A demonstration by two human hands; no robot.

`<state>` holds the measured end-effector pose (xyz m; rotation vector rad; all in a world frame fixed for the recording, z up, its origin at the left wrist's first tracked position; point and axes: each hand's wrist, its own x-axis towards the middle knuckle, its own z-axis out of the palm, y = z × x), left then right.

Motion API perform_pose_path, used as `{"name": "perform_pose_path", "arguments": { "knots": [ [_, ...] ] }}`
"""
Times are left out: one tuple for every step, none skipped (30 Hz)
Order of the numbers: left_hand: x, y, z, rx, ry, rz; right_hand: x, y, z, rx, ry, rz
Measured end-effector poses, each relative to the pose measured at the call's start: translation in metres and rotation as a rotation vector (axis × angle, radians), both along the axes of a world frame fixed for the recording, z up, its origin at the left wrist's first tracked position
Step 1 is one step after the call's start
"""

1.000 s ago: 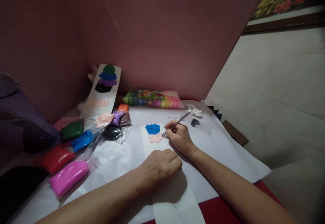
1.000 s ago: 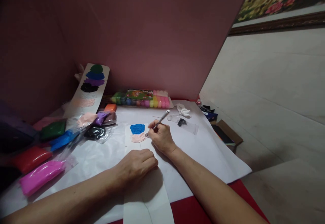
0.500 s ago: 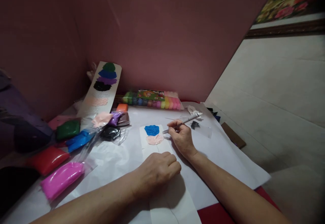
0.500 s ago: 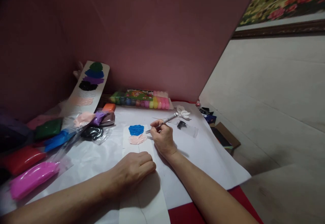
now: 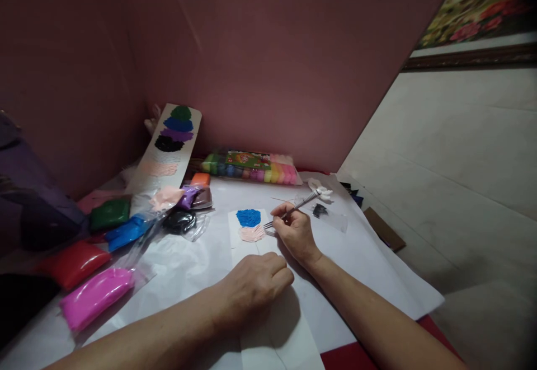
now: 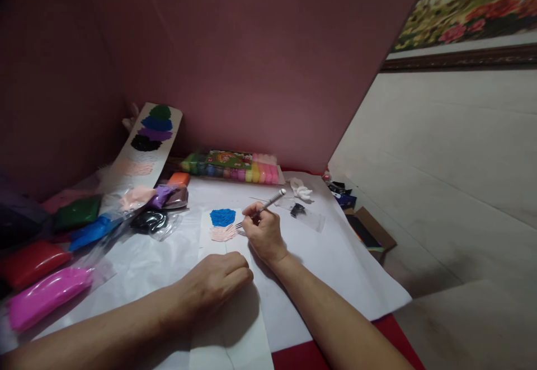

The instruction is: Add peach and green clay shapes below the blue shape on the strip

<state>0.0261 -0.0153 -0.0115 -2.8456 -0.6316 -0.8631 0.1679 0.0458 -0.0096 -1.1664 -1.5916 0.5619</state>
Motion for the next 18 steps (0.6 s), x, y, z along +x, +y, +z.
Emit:
{"name": "perform_pose_path", "arguments": {
  "knots": [
    [-0.0001,0.0000,0.0000,-0.003,0.005,-0.003,0.0000,-0.0004,0.0002,-0.011,-0.009,0.000],
    [-0.0001,0.0002,-0.0002,-0.008,0.013,-0.007,-0.0001,-0.0007,0.0003,-0.020,-0.014,0.007],
    [-0.0001,0.0004,-0.0006,-0.005,0.015,-0.013,-0.0002,-0.0009,0.0003,-0.026,-0.016,0.017],
    [-0.0001,0.0007,-0.0011,0.002,0.012,-0.018,-0.0003,-0.0010,0.0002,-0.030,-0.015,0.029],
    [-0.0001,0.0010,-0.0015,0.007,0.009,-0.020,-0.0005,-0.0011,0.0001,-0.033,-0.012,0.041],
    [-0.0001,0.0013,-0.0018,0.012,0.003,-0.021,-0.0006,-0.0011,0.0000,-0.035,-0.010,0.051],
    [0.0000,0.0014,-0.0019,0.018,-0.006,-0.024,-0.0007,-0.0011,-0.0002,-0.039,-0.010,0.060],
    [-0.0001,0.0014,-0.0017,0.019,-0.013,-0.027,-0.0008,-0.0010,-0.0005,-0.044,-0.010,0.065],
    [-0.0001,0.0013,-0.0011,0.014,-0.016,-0.028,-0.0009,-0.0010,-0.0008,-0.048,-0.010,0.068],
    [-0.0001,0.0010,-0.0004,0.004,-0.011,-0.030,-0.0009,-0.0010,-0.0012,-0.052,-0.009,0.071],
    [-0.0002,0.0008,0.0005,-0.006,-0.006,-0.029,-0.0009,-0.0010,-0.0016,-0.056,-0.009,0.076],
    [-0.0002,0.0005,0.0012,-0.014,0.002,-0.026,-0.0008,-0.0010,-0.0019,-0.059,-0.011,0.084],
    [-0.0001,0.0004,0.0018,-0.019,0.013,-0.024,-0.0008,-0.0012,-0.0022,-0.061,-0.014,0.093],
    [0.0000,0.0003,0.0021,-0.017,0.021,-0.024,-0.0008,-0.0014,-0.0023,-0.063,-0.022,0.100],
    [0.0002,0.0004,0.0020,-0.007,0.021,-0.026,-0.0009,-0.0017,-0.0023,-0.064,-0.033,0.106],
    [0.0004,0.0007,0.0017,0.004,0.020,-0.026,-0.0010,-0.0020,-0.0022,-0.063,-0.048,0.111],
    [0.0006,0.0010,0.0012,0.012,0.017,-0.027,-0.0012,-0.0023,-0.0019,-0.063,-0.063,0.115],
    [0.0008,0.0013,0.0006,0.016,0.016,-0.030,-0.0014,-0.0026,-0.0015,-0.063,-0.077,0.119]
  ]
}}
